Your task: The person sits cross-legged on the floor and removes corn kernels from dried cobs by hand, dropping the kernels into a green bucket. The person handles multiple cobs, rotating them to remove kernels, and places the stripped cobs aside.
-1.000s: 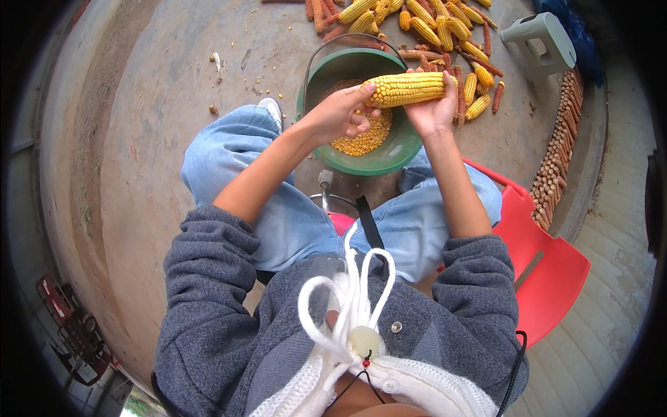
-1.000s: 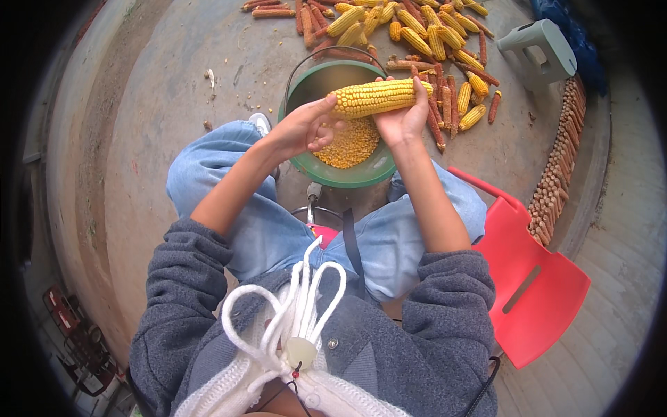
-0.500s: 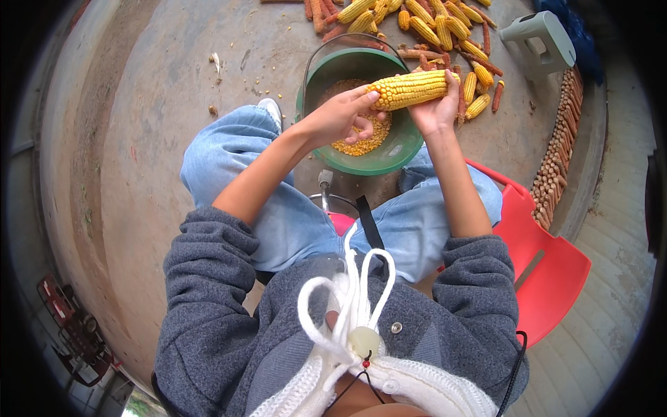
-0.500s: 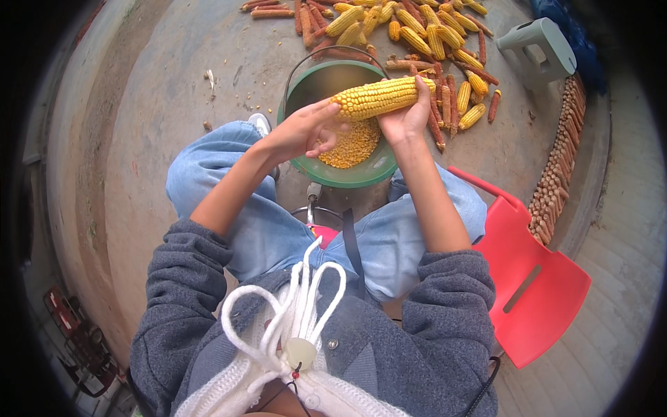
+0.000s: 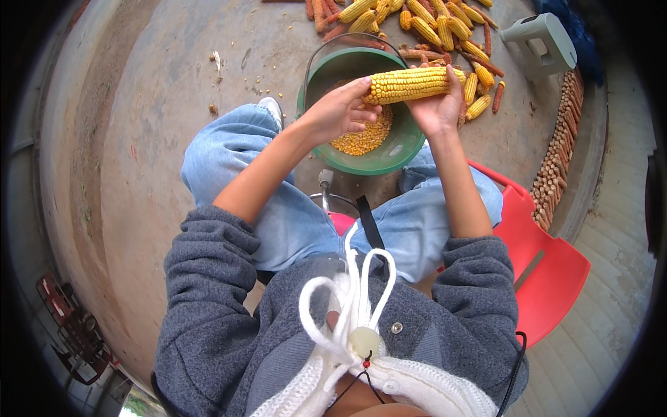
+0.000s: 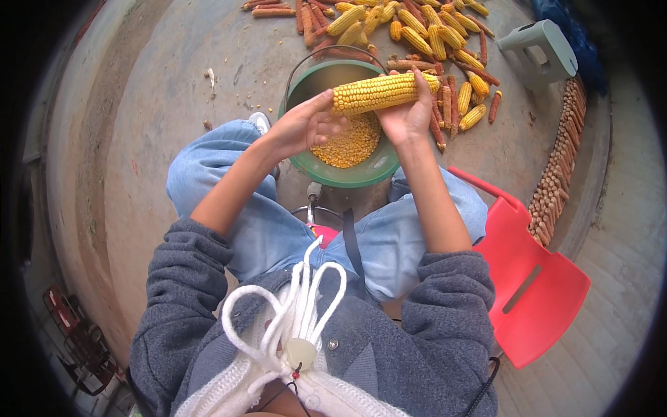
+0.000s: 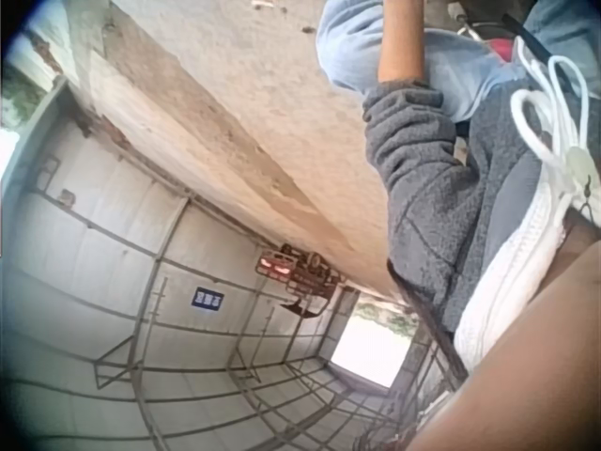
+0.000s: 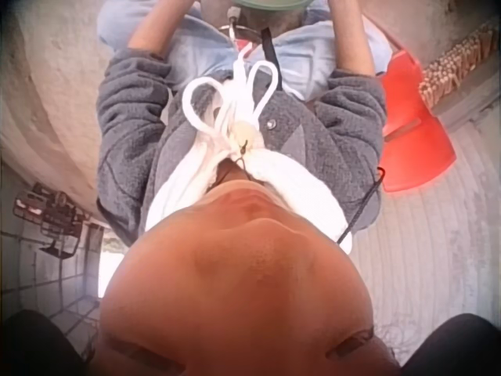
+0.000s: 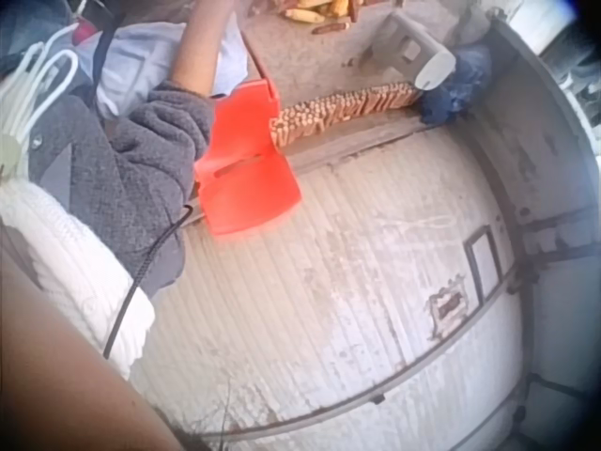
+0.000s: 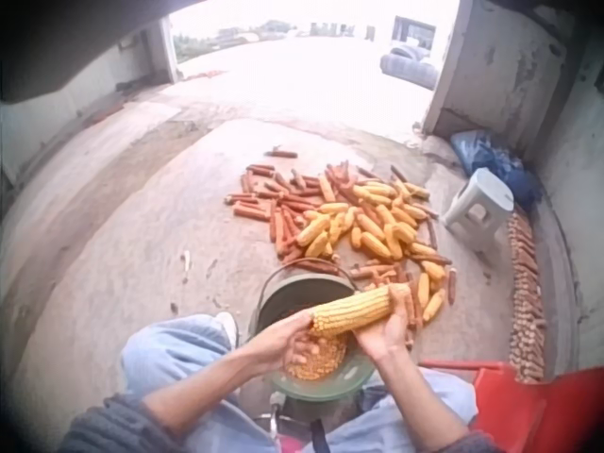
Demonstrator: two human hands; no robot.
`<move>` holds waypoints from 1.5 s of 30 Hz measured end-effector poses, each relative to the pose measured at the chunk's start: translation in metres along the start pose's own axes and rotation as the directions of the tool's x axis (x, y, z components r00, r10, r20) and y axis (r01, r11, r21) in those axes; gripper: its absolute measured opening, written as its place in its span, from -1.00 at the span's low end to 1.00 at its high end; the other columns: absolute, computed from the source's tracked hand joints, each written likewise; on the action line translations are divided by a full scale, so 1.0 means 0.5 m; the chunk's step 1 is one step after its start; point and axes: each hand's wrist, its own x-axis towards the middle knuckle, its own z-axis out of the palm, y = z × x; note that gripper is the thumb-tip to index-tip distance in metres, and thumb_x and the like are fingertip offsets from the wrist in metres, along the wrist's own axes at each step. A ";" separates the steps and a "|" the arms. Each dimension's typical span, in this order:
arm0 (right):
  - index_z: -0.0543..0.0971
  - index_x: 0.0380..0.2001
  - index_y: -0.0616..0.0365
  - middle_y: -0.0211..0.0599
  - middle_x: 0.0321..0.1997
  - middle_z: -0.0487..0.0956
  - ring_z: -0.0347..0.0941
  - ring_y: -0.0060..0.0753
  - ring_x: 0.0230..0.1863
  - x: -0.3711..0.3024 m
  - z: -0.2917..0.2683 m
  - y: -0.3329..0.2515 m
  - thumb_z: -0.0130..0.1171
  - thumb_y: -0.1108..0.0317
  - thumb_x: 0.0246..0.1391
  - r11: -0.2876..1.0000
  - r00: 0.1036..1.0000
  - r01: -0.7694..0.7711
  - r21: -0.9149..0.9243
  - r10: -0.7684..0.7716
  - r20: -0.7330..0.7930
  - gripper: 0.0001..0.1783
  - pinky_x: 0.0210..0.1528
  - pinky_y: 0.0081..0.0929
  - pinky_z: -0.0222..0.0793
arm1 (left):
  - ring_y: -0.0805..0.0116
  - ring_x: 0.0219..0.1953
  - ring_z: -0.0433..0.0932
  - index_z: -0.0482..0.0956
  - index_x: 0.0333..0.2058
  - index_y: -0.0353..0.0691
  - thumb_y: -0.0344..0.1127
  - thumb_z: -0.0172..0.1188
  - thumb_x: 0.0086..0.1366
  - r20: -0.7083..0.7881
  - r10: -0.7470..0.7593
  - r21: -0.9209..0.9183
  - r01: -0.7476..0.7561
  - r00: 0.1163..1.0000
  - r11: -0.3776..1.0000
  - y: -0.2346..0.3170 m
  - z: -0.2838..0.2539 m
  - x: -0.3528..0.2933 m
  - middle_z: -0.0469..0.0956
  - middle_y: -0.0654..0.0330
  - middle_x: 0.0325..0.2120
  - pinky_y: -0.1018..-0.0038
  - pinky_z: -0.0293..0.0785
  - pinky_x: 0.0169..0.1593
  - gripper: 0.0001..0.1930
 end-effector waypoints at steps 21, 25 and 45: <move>0.35 -0.34 0.22 -0.30 -0.33 0.40 0.30 -0.32 -0.17 0.022 -0.032 0.009 0.08 0.23 -0.18 0.987 0.999 0.023 0.156 -0.027 0.024 -0.66 0.03 -0.22 0.13 | 0.71 -0.72 -0.02 0.23 -0.11 -0.05 0.06 -0.23 0.24 0.073 0.046 -0.149 -0.034 0.996 0.988 0.003 0.009 -0.007 0.17 0.43 -0.60 0.82 -0.15 -0.73 -0.62; 0.34 -0.38 0.14 -0.36 -0.38 0.38 0.29 -0.33 -0.18 0.025 -0.035 0.008 0.09 0.23 -0.19 0.989 0.999 0.018 0.145 -0.023 0.032 -0.70 0.00 -0.22 0.15 | 0.70 -0.71 -0.02 0.21 -0.12 -0.05 0.03 -0.22 0.25 0.074 0.060 -0.116 -0.051 0.995 0.992 0.002 0.008 -0.010 0.18 0.41 -0.57 0.81 -0.13 -0.71 -0.64; 0.37 -0.31 0.13 -0.27 -0.29 0.42 0.31 -0.30 -0.13 0.009 -0.011 0.002 0.08 0.25 -0.20 0.990 0.995 0.021 0.137 -0.033 0.089 -0.67 0.06 -0.15 0.10 | 0.67 -0.68 0.09 0.19 -0.11 -0.06 0.06 -0.30 0.26 0.139 0.093 -0.265 -0.053 0.986 0.963 0.008 0.007 -0.007 0.20 0.34 -0.47 0.86 -0.04 -0.78 -0.61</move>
